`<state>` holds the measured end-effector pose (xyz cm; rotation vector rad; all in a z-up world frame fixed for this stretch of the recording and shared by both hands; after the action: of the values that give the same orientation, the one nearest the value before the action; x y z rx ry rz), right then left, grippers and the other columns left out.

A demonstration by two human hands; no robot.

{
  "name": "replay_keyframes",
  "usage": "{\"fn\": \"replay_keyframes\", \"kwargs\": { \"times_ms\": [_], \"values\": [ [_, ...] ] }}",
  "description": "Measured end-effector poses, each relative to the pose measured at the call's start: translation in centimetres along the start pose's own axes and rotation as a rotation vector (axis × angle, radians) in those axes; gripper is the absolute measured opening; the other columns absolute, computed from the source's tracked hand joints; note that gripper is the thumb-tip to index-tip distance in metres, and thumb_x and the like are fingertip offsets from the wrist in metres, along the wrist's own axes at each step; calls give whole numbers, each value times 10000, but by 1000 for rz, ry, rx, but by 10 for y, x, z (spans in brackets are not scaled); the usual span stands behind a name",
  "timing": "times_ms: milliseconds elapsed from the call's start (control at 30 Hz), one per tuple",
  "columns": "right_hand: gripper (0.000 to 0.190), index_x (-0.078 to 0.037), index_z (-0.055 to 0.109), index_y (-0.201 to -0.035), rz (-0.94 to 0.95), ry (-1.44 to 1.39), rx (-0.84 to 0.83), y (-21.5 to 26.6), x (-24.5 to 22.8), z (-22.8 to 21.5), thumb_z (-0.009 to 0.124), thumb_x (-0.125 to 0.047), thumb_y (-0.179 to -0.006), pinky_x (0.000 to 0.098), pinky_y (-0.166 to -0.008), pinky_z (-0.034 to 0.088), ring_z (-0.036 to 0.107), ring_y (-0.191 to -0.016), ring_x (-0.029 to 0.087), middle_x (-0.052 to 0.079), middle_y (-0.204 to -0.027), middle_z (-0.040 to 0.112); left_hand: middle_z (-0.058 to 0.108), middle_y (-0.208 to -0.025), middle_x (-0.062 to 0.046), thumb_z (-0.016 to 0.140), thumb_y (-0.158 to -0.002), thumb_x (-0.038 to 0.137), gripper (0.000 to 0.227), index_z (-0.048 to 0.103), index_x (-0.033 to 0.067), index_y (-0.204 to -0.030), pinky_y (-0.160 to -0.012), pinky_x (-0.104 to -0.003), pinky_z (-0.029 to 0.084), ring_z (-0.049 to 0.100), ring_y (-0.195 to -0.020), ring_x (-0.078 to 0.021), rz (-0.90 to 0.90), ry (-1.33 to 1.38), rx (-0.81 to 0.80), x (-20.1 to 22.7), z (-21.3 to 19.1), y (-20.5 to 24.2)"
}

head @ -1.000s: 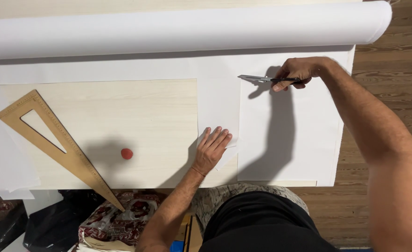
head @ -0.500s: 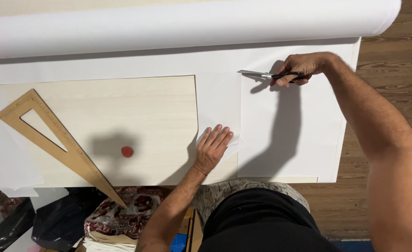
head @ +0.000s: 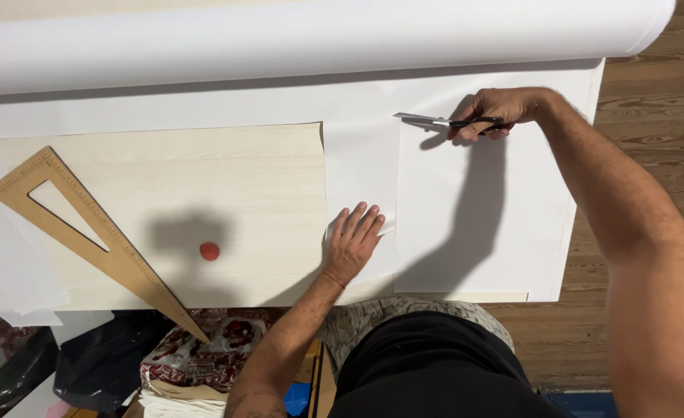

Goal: Cutting paper and measuring with a triangle ruler on a workshop table

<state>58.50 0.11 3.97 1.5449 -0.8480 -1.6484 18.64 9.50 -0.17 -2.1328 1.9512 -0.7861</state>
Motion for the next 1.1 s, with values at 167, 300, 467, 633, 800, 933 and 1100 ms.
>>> {"fn": "replay_keyframes", "kwargs": {
  "times_ms": [167,300,467,633,800,933,1100],
  "values": [
    [443,59,788,-1047,0,33,29,3,-6,2,940,-208,-728,253,-260,249,452,-313,184,203,-689,642,599,-1490,-81,551,-1044,457,452,640,157,-1370,-1177,-497,425,572,-1374,-279,-27,-39,-51,11,-16,-11],
    [451,55,799,-1025,0,91,51,3,-9,-6,965,-201,-693,264,-265,255,457,-315,202,201,-681,656,581,-1508,-83,532,-1038,504,506,626,153,-1390,-1193,-507,402,544,-1401,-279,-25,-19,-82,13,-20,-5],
    [389,-23,852,-1098,155,248,8,18,-43,-6,896,-194,-751,305,-479,274,306,-463,187,83,-564,419,376,-1641,-121,568,-1083,547,667,457,92,-1557,-1257,-535,311,322,-1540,-294,59,-58,-354,10,-22,-1],
    [404,-33,853,-1103,158,286,18,17,-44,-5,902,-216,-746,309,-491,289,317,-469,189,85,-571,428,353,-1648,-145,502,-1090,563,687,436,72,-1566,-1264,-549,290,319,-1542,-313,75,-72,-384,12,-24,-2],
    [404,-34,847,-1104,166,272,14,11,-45,-9,916,-178,-733,311,-460,292,338,-462,191,89,-574,439,324,-1660,-156,487,-1095,564,712,374,61,-1586,-1268,-565,285,303,-1549,-324,82,-78,-398,11,-22,-1],
    [506,-143,872,-1145,200,485,35,3,-44,-15,934,-327,-677,323,-680,396,496,-698,226,63,-706,588,282,-1673,-159,464,-1105,559,719,331,57,-1602,-1275,-579,274,282,-1559,-328,74,-65,-409,11,-18,2],
    [568,-164,848,-1192,257,549,45,6,-57,-14,928,-339,-657,361,-945,475,670,-1071,228,19,-1064,824,285,-1671,-163,465,-1109,551,715,332,50,-1600,-1279,-582,270,280,-1559,-331,67,-49,-386,11,-20,0]
  ]
}}
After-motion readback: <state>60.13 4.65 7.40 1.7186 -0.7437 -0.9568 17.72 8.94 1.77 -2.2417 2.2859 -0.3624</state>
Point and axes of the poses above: each hand's wrist, its own y-axis away from the middle knuckle, its own z-axis out of the palm, x = y × z, the point moved 2 cm from there along -y, towards the middle knuckle
